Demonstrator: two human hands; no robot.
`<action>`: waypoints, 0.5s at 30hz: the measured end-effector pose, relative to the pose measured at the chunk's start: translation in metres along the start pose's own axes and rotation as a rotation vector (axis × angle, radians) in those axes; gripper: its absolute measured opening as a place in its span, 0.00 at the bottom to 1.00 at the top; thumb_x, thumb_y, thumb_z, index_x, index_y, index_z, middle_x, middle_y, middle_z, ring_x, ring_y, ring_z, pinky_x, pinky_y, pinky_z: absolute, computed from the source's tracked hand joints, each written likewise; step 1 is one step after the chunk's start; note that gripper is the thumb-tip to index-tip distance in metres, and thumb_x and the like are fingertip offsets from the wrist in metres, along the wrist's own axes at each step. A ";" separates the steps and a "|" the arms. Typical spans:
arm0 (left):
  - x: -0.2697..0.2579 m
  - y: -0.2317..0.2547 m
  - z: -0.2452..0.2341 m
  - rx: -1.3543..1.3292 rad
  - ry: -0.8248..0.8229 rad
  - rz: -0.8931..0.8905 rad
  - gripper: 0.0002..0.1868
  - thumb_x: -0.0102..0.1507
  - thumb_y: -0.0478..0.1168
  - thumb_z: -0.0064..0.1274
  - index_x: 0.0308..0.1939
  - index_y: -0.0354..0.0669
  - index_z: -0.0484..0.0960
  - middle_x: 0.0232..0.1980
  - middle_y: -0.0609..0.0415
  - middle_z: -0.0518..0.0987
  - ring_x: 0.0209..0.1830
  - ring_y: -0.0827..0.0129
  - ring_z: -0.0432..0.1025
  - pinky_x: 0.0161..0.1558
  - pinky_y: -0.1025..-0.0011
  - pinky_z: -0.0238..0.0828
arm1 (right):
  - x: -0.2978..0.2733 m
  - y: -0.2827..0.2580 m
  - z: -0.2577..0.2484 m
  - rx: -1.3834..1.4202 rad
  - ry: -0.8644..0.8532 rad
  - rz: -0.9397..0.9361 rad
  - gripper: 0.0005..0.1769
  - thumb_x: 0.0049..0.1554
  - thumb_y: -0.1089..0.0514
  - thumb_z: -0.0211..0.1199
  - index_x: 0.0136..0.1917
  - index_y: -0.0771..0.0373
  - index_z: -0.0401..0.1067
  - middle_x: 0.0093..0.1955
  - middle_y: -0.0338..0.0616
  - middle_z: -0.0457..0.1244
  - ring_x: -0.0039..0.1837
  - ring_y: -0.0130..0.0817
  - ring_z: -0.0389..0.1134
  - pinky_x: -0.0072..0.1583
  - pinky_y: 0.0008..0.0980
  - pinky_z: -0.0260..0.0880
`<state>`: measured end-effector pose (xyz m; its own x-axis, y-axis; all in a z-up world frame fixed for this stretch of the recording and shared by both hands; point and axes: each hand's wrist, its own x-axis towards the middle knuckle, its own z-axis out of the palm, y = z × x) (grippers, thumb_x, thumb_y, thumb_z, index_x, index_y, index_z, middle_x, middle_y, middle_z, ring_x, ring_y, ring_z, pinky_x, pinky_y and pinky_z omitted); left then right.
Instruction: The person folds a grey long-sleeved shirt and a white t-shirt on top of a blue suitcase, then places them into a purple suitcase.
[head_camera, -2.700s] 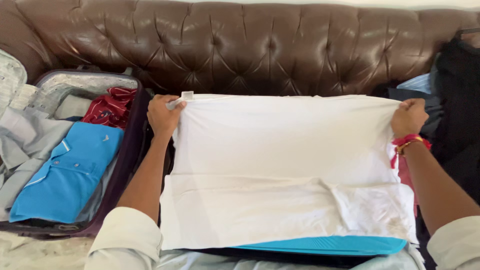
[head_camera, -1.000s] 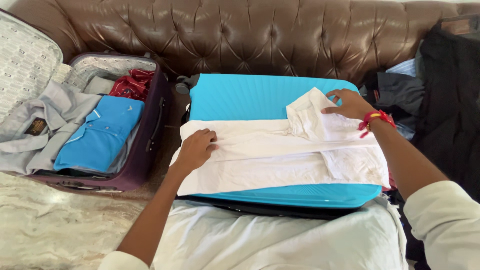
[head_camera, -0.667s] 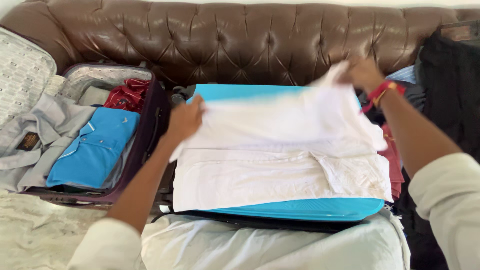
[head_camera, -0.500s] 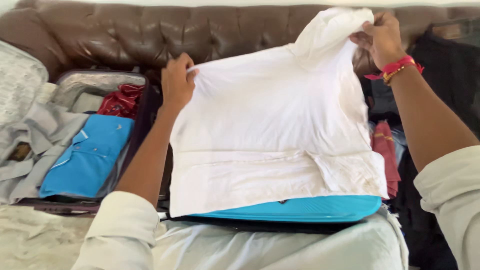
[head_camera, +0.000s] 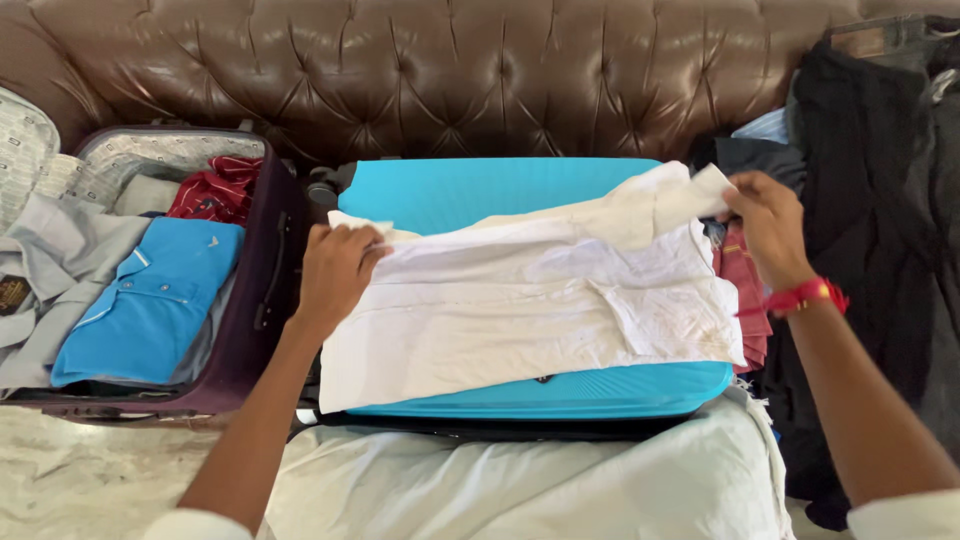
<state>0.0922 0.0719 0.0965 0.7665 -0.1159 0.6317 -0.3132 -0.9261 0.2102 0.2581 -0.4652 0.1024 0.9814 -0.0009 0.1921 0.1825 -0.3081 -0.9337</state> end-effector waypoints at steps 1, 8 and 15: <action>-0.011 0.004 -0.004 0.013 0.007 -0.001 0.12 0.65 0.46 0.60 0.34 0.42 0.82 0.28 0.52 0.78 0.29 0.58 0.69 0.47 0.60 0.61 | -0.017 0.002 -0.003 -0.041 0.049 -0.018 0.10 0.66 0.61 0.60 0.57 0.68 0.75 0.46 0.40 0.67 0.43 0.21 0.62 0.43 0.24 0.61; -0.070 0.023 -0.013 0.033 -0.076 0.038 0.16 0.62 0.50 0.59 0.28 0.42 0.82 0.27 0.53 0.79 0.31 0.59 0.71 0.48 0.60 0.64 | -0.092 0.008 -0.009 -0.179 0.106 -0.141 0.10 0.66 0.61 0.60 0.57 0.71 0.73 0.50 0.46 0.71 0.50 0.23 0.68 0.53 0.24 0.66; -0.081 0.032 -0.007 0.029 -0.246 -0.193 0.14 0.63 0.50 0.58 0.32 0.43 0.85 0.34 0.51 0.81 0.30 0.54 0.73 0.37 0.60 0.68 | -0.102 -0.013 -0.001 -0.571 -0.055 -0.363 0.16 0.56 0.61 0.66 0.57 0.67 0.73 0.55 0.54 0.70 0.58 0.41 0.70 0.60 0.36 0.69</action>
<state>0.0164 0.0537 0.0574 0.9241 -0.0166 0.3819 -0.1349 -0.9489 0.2851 0.1559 -0.4617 0.0955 0.8681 0.2414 0.4337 0.4557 -0.7336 -0.5040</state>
